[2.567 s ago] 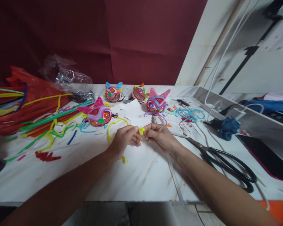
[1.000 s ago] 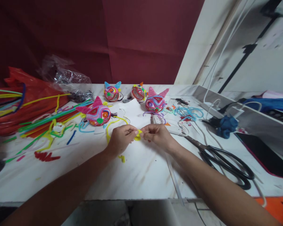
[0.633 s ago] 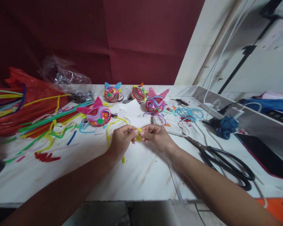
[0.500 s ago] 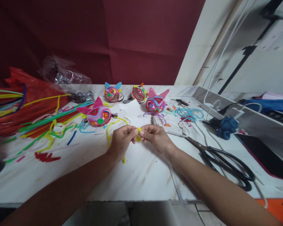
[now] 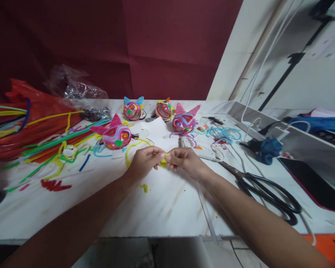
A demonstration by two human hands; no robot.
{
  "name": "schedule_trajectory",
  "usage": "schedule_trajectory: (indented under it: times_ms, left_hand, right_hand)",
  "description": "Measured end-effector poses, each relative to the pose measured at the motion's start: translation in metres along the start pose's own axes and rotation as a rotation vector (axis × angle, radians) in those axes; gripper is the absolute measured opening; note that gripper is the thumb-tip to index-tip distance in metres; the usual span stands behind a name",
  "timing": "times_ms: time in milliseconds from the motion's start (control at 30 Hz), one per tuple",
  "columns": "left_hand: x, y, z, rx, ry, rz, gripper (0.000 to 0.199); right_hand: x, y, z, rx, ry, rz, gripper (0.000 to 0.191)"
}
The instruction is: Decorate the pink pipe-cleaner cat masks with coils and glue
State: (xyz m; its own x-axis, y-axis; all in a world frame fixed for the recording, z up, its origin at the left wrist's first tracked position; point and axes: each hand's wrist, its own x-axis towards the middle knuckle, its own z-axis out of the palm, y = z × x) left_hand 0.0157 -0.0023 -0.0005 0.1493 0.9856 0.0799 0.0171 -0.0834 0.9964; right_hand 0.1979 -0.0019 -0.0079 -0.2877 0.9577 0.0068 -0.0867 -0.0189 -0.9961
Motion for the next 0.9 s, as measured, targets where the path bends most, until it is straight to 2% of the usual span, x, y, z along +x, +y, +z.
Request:
schedule_trajectory:
  times_ms: [67, 233, 667, 900]
  left_hand:
    - [0.0009, 0.0019, -0.0005, 0.025, -0.002, 0.003, 0.031]
    - [0.0010, 0.0033, 0.0007, -0.012, 0.075, -0.027, 0.032]
    - [0.0010, 0.0030, 0.0026, -0.086, 0.100, -0.105, 0.034]
    - [0.0033, -0.0062, 0.0010, -0.064, 0.057, -0.110, 0.041]
  right_hand:
    - [-0.0005, 0.0004, 0.0005, 0.005, -0.014, 0.006, 0.049]
    - [-0.0009, 0.0019, 0.0020, 0.016, 0.017, 0.001, 0.044]
    - [-0.0019, -0.0025, 0.0044, 0.041, 0.069, 0.043, 0.038]
    - [-0.0034, -0.0033, 0.0043, 0.032, 0.073, 0.046, 0.035]
